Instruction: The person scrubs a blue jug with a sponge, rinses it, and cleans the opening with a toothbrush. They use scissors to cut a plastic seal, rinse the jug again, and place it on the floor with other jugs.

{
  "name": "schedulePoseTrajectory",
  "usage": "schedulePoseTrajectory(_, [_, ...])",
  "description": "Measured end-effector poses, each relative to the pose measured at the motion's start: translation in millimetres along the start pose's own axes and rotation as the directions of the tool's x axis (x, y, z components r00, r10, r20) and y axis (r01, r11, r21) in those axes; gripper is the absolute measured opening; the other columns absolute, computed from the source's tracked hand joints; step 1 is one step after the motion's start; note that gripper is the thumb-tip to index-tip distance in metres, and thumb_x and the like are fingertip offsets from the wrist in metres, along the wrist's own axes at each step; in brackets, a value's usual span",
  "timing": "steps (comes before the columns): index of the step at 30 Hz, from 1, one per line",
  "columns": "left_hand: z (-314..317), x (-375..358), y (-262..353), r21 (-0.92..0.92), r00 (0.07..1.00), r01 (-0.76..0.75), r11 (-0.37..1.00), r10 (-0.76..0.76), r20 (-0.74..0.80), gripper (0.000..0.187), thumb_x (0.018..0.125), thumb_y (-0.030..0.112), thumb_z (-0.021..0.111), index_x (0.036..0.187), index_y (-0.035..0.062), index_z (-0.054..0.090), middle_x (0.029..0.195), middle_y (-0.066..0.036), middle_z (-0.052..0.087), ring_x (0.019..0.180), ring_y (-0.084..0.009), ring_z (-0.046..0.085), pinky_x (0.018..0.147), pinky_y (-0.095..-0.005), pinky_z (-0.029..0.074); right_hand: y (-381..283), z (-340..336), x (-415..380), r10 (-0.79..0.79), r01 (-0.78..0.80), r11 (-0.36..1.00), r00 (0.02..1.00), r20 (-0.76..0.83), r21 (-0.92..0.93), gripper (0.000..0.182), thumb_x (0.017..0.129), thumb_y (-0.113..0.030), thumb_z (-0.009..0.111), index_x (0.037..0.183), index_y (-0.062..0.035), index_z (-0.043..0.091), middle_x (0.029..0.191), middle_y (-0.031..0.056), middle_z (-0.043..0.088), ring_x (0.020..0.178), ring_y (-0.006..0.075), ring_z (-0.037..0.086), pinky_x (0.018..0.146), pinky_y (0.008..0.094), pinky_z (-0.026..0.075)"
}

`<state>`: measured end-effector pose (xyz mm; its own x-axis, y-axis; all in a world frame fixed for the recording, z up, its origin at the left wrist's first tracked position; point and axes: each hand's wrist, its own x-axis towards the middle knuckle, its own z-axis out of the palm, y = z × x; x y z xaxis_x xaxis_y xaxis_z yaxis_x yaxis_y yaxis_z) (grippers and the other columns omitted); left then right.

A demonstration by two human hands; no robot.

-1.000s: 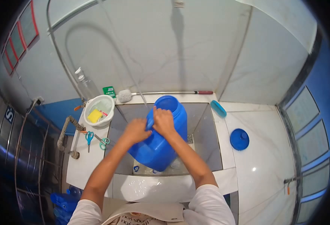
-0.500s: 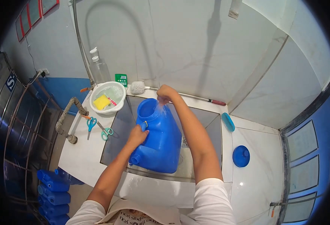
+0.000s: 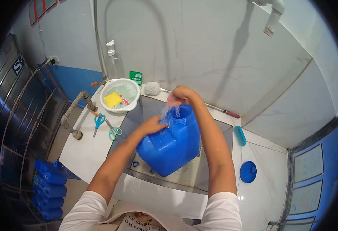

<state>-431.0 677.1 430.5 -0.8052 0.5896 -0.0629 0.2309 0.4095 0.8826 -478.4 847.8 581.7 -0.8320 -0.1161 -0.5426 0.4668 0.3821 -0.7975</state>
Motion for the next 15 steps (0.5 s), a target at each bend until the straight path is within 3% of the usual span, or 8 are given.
schedulePoseTrajectory(2, [12.0,11.3,-16.8,0.301,0.902,-0.287,0.909,0.362,-0.233,0.042,0.082,0.04,0.058,0.097,0.0012,0.063,0.067,-0.015,0.063,0.055,-0.0232,0.061,0.06,-0.0369,0.05,0.8,-3.5,-0.2,-0.02,0.018,0.999,0.999,0.025,0.043,0.018,0.08,0.002,0.043,0.085,0.01,0.058,0.08,0.0206,0.062,0.067,0.0254,0.064,0.062,0.0324,0.057])
schedulePoseTrajectory(6, [-2.6,1.4,8.3,0.075,0.998,0.049,0.996,-0.046,-0.047,0.041,0.088,0.039,0.051,0.09,-0.0015,0.059,0.065,-0.012,0.061,0.053,-0.0192,0.06,0.052,-0.0344,0.049,20.0,2.8,11.9,-0.153,0.153,0.988,0.988,-0.002,0.004,0.021,0.08,-0.007,0.045,0.084,0.0059,0.061,0.077,0.0206,0.065,0.066,0.0267,0.065,0.062,0.0355,0.054])
schedulePoseTrajectory(7, [0.9,0.5,3.4,-0.066,0.99,0.114,0.991,-0.119,-0.081,0.04,0.091,0.036,0.047,0.087,-0.002,0.058,0.062,-0.012,0.06,0.052,-0.0198,0.06,0.052,-0.0349,0.049,26.1,12.3,7.0,-0.267,0.268,0.892,0.962,0.055,-0.364,0.024,0.079,-0.013,0.048,0.087,0.0048,0.062,0.08,0.0218,0.065,0.072,0.0301,0.064,0.069,0.0376,0.053])
schedulePoseTrajectory(9, [9.7,-4.0,0.5,-0.209,0.975,0.167,0.964,-0.193,-0.112,0.04,0.094,0.033,0.042,0.084,-0.0025,0.056,0.059,-0.013,0.059,0.05,-0.0204,0.059,0.051,-0.0354,0.049,64.3,31.5,8.7,-0.38,0.401,0.354,0.887,0.262,-0.845,0.044,0.071,-0.027,0.059,0.105,0.0008,0.059,0.095,0.0252,0.062,0.093,0.0389,0.059,0.087,0.0413,0.045])
schedulePoseTrajectory(10, [15.5,-9.5,2.7,-0.164,0.968,0.153,0.975,-0.181,-0.174,0.038,0.095,0.03,0.039,0.083,-0.0025,0.055,0.058,-0.013,0.058,0.049,-0.0211,0.059,0.05,-0.0355,0.048,69.5,52.9,-5.5,-0.163,0.308,0.331,0.95,0.267,-0.892,0.061,0.067,-0.027,0.064,0.12,-0.0003,0.051,0.109,0.0255,0.056,0.105,0.0376,0.054,0.09,0.0443,0.043])
schedulePoseTrajectory(12, [18.1,-27.7,6.7,-0.074,0.968,0.059,0.996,-0.075,-0.238,0.035,0.095,0.027,0.038,0.088,-0.0022,0.056,0.066,-0.017,0.06,0.059,-0.0258,0.062,0.057,-0.0398,0.049,107.6,90.6,-29.9,-0.592,0.18,0.067,0.799,0.106,-0.981,0.066,0.065,-0.029,0.07,0.122,-0.002,0.049,0.098,0.015,0.056,0.099,0.027,0.054,0.082,0.0385,0.041])
schedulePoseTrajectory(13, [13.7,-35.5,-2.0,-0.072,0.968,0.056,0.996,-0.072,-0.239,0.035,0.095,0.027,0.038,0.088,-0.0022,0.056,0.066,-0.017,0.06,0.059,-0.0258,0.062,0.057,-0.0398,0.049,117.9,92.3,-26.6,-0.594,0.179,0.066,0.798,0.105,-0.982,0.066,0.065,-0.029,0.07,0.122,-0.002,0.049,0.098,0.015,0.056,0.099,0.027,0.054,0.082,0.0385,0.041])
schedulePoseTrajectory(15, [-6.4,-54.2,-22.7,0.36,0.936,-0.206,0.91,0.291,-0.2,0.033,0.092,0.028,0.043,0.096,-0.001,0.057,0.086,-0.018,0.063,0.087,-0.0309,0.061,0.077,-0.0457,0.046,129.4,85.3,-20.5,-0.828,0.221,-0.012,0.545,0.133,-0.975,0.059,0.07,-0.031,0.068,0.118,-0.0016,0.052,0.087,0.0104,0.054,0.082,0.0236,0.054,0.07,0.0351,0.037])
